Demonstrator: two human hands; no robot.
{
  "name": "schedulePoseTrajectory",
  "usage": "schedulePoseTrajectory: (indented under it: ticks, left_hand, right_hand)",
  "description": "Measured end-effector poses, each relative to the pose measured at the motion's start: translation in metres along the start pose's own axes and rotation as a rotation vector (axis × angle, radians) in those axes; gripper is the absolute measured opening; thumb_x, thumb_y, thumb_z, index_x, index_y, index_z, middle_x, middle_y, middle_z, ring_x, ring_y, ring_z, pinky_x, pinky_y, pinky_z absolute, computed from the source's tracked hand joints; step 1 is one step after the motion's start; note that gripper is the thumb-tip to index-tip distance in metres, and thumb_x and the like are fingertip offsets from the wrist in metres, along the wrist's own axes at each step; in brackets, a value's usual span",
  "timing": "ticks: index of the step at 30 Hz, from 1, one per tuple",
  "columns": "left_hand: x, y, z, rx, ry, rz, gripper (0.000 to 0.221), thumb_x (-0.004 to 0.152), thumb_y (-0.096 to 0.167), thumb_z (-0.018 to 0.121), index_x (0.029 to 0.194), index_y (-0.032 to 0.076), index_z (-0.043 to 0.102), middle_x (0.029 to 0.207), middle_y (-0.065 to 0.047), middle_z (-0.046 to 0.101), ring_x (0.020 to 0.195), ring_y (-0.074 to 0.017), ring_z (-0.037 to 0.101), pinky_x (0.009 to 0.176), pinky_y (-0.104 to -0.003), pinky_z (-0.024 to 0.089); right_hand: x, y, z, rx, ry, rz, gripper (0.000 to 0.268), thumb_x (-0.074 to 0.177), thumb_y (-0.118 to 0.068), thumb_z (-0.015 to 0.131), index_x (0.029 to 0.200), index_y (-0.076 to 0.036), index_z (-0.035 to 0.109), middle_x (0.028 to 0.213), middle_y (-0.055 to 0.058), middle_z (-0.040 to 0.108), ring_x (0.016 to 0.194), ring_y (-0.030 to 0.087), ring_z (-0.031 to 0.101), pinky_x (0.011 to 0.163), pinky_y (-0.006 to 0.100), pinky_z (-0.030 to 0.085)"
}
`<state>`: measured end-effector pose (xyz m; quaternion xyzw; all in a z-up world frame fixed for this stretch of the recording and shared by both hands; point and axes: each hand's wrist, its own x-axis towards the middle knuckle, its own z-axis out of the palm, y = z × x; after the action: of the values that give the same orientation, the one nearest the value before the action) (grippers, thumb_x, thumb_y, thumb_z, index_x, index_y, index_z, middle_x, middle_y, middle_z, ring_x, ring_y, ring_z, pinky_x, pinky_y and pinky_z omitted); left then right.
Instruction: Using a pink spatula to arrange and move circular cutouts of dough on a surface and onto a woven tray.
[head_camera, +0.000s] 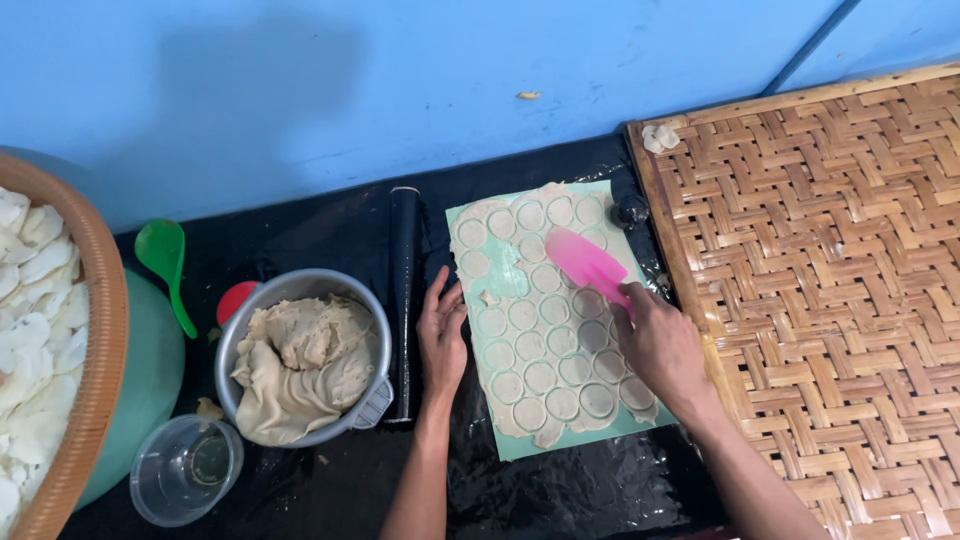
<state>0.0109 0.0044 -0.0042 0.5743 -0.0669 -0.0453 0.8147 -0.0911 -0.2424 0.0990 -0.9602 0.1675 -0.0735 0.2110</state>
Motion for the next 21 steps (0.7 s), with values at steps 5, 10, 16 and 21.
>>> schedulePoseTrajectory:
  ticks: [5,10,16,21]
  left_hand:
    - [0.003,-0.011,-0.005,-0.050,-0.012,0.014,0.058,0.098,-0.003,0.047,0.155,-0.002,0.036,0.139,-0.024,0.063,0.127,-0.0243,0.062,0.107,-0.034,0.047]
    - [0.002,-0.010,-0.004,-0.092,-0.013,0.017,0.058,0.098,-0.002,0.046,0.155,-0.001,0.037,0.139,-0.023,0.063,0.128,-0.0239,0.061,0.108,-0.034,0.046]
    - [0.001,-0.012,-0.005,-0.033,0.002,0.020,0.058,0.098,-0.001,0.047,0.155,-0.001,0.038,0.137,-0.021,0.065,0.126,-0.0227,0.062,0.107,-0.033,0.046]
    - [0.000,-0.012,-0.005,-0.016,0.012,0.020,0.057,0.098,0.000,0.049,0.155,-0.001,0.039,0.135,-0.021,0.066,0.124,-0.0221,0.063,0.106,-0.033,0.047]
  right_hand:
    - [0.012,0.016,0.011,0.086,-0.017,-0.006,0.032,0.094,-0.029,0.066,0.117,-0.007,0.068,0.091,0.022,0.074,0.084,0.043,0.071,0.072,0.053,0.055]
    - [0.023,0.037,0.023,0.176,-0.063,0.009,0.034,0.091,-0.031,0.070,0.115,-0.006,0.069,0.090,0.021,0.075,0.085,0.040,0.073,0.075,0.049,0.056]
    - [0.031,0.053,0.031,0.367,-0.149,0.058,0.035,0.089,-0.032,0.072,0.113,-0.007,0.071,0.090,0.014,0.077,0.080,0.026,0.076,0.072,0.040,0.058]
    - [0.034,0.060,0.039,0.658,-0.360,0.200,0.028,0.096,-0.030,0.069,0.107,-0.005,0.074,0.077,0.003,0.070,0.066,0.009,0.058,0.057,0.028,0.045]
